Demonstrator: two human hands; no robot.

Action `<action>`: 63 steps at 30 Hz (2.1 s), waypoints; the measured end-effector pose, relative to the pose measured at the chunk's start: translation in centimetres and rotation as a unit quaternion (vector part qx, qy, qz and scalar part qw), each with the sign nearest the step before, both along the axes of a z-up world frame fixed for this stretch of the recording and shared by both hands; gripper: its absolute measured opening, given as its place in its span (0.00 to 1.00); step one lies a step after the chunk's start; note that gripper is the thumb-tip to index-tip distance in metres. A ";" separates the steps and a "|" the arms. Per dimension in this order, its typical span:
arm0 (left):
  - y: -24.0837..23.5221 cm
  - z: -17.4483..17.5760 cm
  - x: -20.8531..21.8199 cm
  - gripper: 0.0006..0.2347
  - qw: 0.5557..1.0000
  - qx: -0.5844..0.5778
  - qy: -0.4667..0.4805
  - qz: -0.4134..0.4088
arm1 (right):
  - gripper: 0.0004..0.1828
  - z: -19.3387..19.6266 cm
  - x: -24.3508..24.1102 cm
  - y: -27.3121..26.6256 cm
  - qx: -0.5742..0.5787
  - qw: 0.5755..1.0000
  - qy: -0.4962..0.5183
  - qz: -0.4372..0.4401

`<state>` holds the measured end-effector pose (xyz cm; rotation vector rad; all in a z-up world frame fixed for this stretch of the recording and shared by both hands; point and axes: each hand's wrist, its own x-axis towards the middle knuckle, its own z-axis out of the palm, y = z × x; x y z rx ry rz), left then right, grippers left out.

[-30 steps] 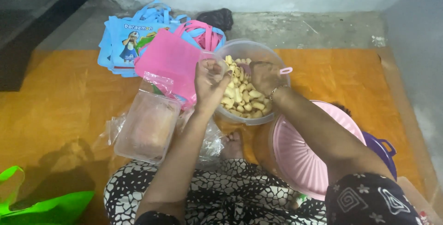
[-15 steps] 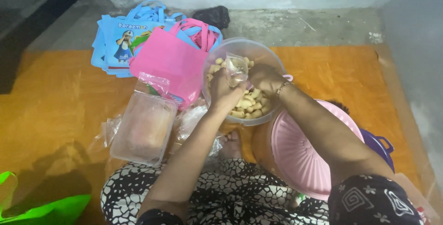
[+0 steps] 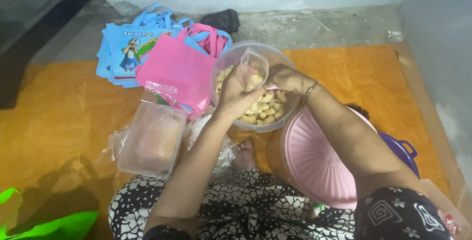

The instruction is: Packaging snacks from large containers into small plastic bags using a scoop while sitting on the floor.

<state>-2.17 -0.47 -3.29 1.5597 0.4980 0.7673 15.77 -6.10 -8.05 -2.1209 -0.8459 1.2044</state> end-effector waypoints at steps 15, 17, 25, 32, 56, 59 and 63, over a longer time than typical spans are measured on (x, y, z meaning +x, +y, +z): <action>2.0 1.4 -2.2 0.26 0.990 0.074 0.112 0.036 | 0.17 11.5 -1.2 -5.0 0.056 0.995 -0.076 -0.020; 1.8 1.1 -1.8 0.26 0.989 0.099 0.108 0.027 | 0.16 13.7 -1.4 -5.9 0.059 0.993 -0.097 -0.017; 0.7 0.3 0.1 0.28 0.970 0.180 0.165 0.011 | 0.14 16.6 -0.1 -5.5 0.047 0.988 -0.144 -0.003; 0.1 0.4 0.5 0.28 0.966 0.150 0.210 0.022 | 0.12 13.1 1.5 -1.5 -0.065 0.946 -0.302 0.102; 0.7 2.3 1.2 0.24 0.980 -0.024 0.196 0.035 | 0.10 18.2 -8.4 -1.7 -0.023 0.752 -0.636 0.171; 0.6 3.2 1.4 0.25 0.981 -0.031 0.186 0.045 | 0.07 19.6 -9.7 -2.4 0.007 0.792 -0.598 0.119; 0.3 3.4 0.5 0.27 0.993 -0.009 0.099 0.061 | 0.23 20.5 -10.5 -2.9 0.075 0.907 -0.412 0.051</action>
